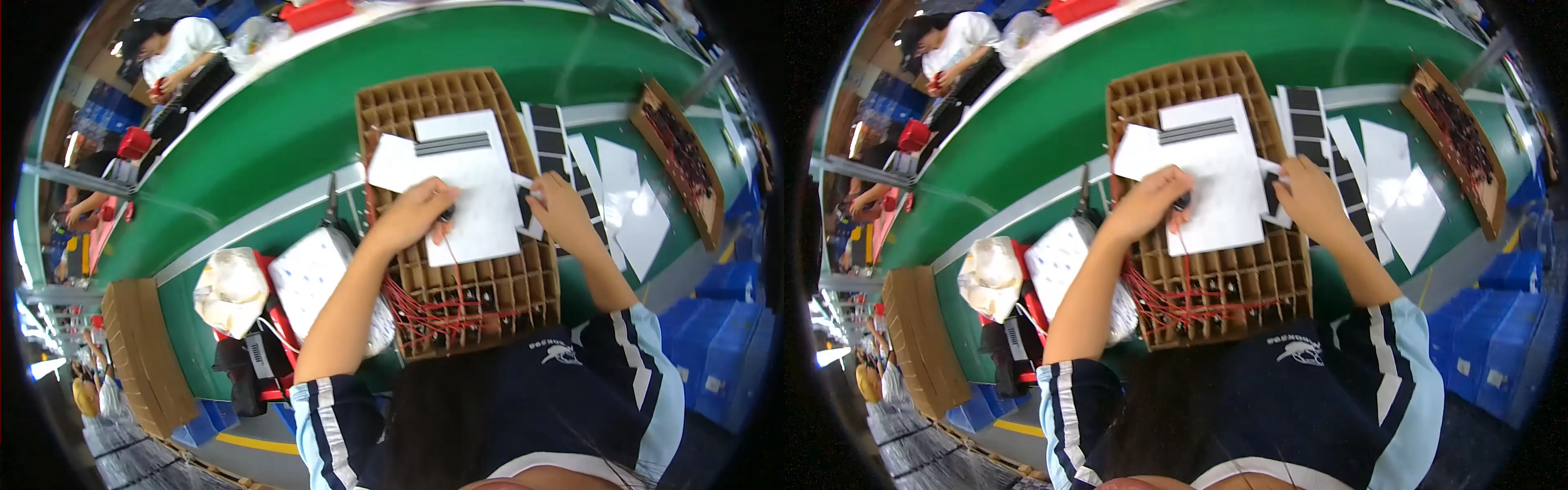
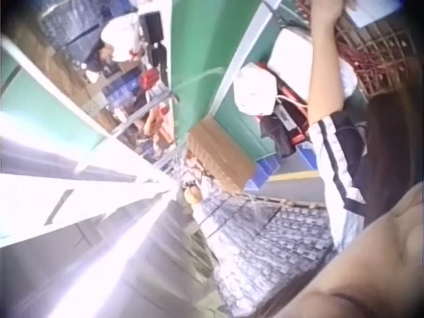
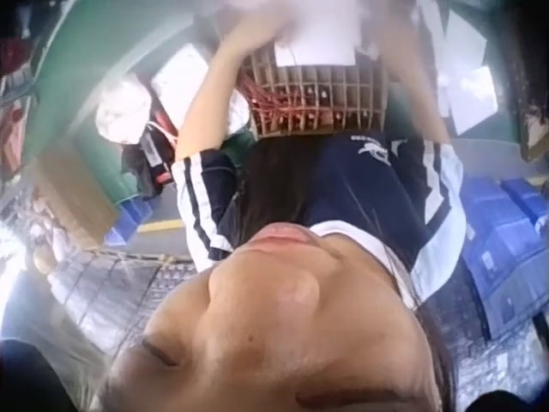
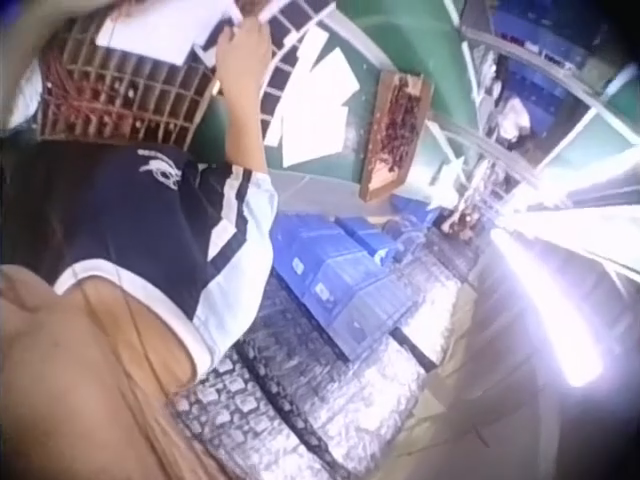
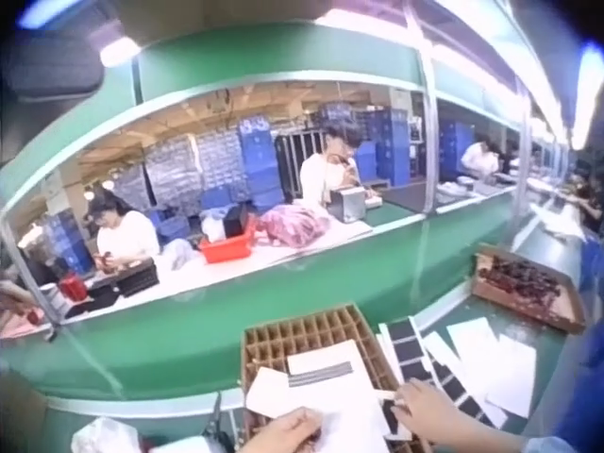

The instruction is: Applying labels and organizing electrical components into an assembly tray at a factory workstation.

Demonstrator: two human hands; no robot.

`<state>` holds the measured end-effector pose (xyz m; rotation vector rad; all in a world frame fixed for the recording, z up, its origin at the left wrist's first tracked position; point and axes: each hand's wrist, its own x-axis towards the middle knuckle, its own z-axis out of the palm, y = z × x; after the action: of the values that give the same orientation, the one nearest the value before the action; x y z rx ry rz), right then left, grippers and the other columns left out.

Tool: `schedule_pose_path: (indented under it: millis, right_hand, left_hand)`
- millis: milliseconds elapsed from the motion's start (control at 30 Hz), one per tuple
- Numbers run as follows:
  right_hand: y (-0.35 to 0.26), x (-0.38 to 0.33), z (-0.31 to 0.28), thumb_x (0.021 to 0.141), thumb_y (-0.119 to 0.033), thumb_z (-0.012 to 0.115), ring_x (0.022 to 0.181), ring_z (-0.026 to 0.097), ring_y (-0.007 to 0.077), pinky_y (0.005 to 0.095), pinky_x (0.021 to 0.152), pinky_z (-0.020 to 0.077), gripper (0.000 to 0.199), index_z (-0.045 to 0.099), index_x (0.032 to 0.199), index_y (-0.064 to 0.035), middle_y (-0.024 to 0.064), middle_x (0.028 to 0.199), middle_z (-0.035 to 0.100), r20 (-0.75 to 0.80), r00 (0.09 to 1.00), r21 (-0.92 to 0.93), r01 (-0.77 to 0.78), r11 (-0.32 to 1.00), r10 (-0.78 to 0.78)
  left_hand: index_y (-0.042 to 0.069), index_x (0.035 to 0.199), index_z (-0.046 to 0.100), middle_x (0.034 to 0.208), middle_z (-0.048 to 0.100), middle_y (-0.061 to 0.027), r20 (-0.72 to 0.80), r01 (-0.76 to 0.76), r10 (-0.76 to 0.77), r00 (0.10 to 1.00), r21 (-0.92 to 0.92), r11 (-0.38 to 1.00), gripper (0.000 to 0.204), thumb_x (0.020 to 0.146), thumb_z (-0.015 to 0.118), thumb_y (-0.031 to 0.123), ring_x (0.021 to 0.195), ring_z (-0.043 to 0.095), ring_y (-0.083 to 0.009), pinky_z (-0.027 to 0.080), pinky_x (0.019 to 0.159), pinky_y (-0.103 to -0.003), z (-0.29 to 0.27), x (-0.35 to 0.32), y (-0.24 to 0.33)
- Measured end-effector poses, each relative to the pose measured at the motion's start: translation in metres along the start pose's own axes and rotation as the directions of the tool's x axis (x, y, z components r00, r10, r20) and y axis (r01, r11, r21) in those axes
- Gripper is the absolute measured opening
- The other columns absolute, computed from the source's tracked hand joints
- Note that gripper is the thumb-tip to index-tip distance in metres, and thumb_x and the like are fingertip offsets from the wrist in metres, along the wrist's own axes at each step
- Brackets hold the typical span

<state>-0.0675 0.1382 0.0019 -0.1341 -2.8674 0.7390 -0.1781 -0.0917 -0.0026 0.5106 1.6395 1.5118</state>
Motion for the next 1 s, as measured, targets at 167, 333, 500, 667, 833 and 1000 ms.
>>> schedule_pose_path:
  millis: [167, 333, 500, 667, 833, 1000]
  right_hand:
    - [0.006, -0.005, 0.008, 0.07, -0.007, 0.057, 0.07, 0.051, 0.0343, 0.038, 0.062, 0.0422, 0.016, 0.047, 0.081, -0.0012, 0.0156, 0.077, 0.049, -0.042, 0.998, 0.083, -0.053, 0.995, 0.056]
    - [-0.009, -0.008, 0.002, 0.071, -0.005, 0.056, 0.065, 0.053, 0.0291, 0.0351, 0.06, 0.0428, 0.016, 0.05, 0.086, 0.0007, 0.0138, 0.075, 0.051, -0.076, 0.997, -0.039, -0.032, 0.999, 0.028]
    - [-0.009, 0.0, 0.0, 0.069, -0.005, 0.057, 0.066, 0.053, 0.03, 0.0353, 0.059, 0.0428, 0.017, 0.049, 0.083, 0.0, 0.0141, 0.075, 0.051, -0.012, 0.996, -0.006, -0.09, 0.996, 0.09]
    - [-0.009, 0.002, 0.001, 0.068, -0.006, 0.059, 0.063, 0.054, 0.0286, 0.0342, 0.058, 0.0425, 0.017, 0.046, 0.079, -0.0018, 0.0141, 0.072, 0.052, -0.026, 0.994, 0.064, -0.107, 0.992, 0.109]
    - [-0.008, 0.001, 0.002, 0.068, -0.005, 0.059, 0.062, 0.053, 0.0275, 0.033, 0.056, 0.0418, 0.018, 0.046, 0.08, -0.0017, 0.0127, 0.067, 0.05, -0.014, 0.99, 0.079, -0.138, 0.987, 0.14]
    - [-0.017, -0.003, -0.001, 0.069, -0.003, 0.059, 0.061, 0.053, 0.0262, 0.033, 0.055, 0.0415, 0.017, 0.049, 0.082, -0.0013, 0.0117, 0.066, 0.05, -0.035, 0.982, 0.109, -0.182, 0.977, 0.186]
  left_hand:
    - [0.002, 0.081, 0.044, 0.057, 0.052, -0.0053, 0.023, -0.062, 0.062, 0.998, -0.025, 0.998, 0.026, 0.088, 0.047, 0.027, 0.044, 0.048, -0.0104, 0.04, 0.042, -0.023, 0.005, 0.005, -0.011]
    - [0.002, 0.079, 0.042, 0.059, 0.051, -0.0072, 0.037, -0.049, 0.051, 0.998, -0.047, 0.998, 0.026, 0.088, 0.046, 0.025, 0.041, 0.049, -0.0127, 0.04, 0.042, -0.023, 0.007, -0.002, -0.001]
    - [0.003, 0.079, 0.042, 0.059, 0.051, -0.0064, 0.046, -0.049, 0.051, 0.998, -0.046, 0.998, 0.026, 0.089, 0.045, 0.026, 0.041, 0.048, -0.0123, 0.039, 0.041, -0.023, 0.004, 0.002, -0.003]
    - [0.001, 0.077, 0.04, 0.057, 0.051, -0.0085, 0.049, -0.065, 0.07, 0.996, -0.082, 0.994, 0.029, 0.088, 0.046, 0.027, 0.038, 0.05, -0.0143, 0.038, 0.041, -0.024, 0.003, 0.004, -0.006]
    - [0.001, 0.078, 0.041, 0.056, 0.051, -0.0086, 0.037, -0.044, 0.047, 0.998, -0.079, 0.996, 0.029, 0.088, 0.046, 0.028, 0.038, 0.049, -0.0144, 0.037, 0.04, -0.024, 0.004, 0.003, -0.004]
    - [0.001, 0.078, 0.041, 0.057, 0.051, -0.009, 0.04, -0.072, 0.076, 0.996, -0.075, 0.995, 0.029, 0.087, 0.047, 0.028, 0.038, 0.05, -0.015, 0.038, 0.041, -0.025, 0.005, 0.003, -0.006]
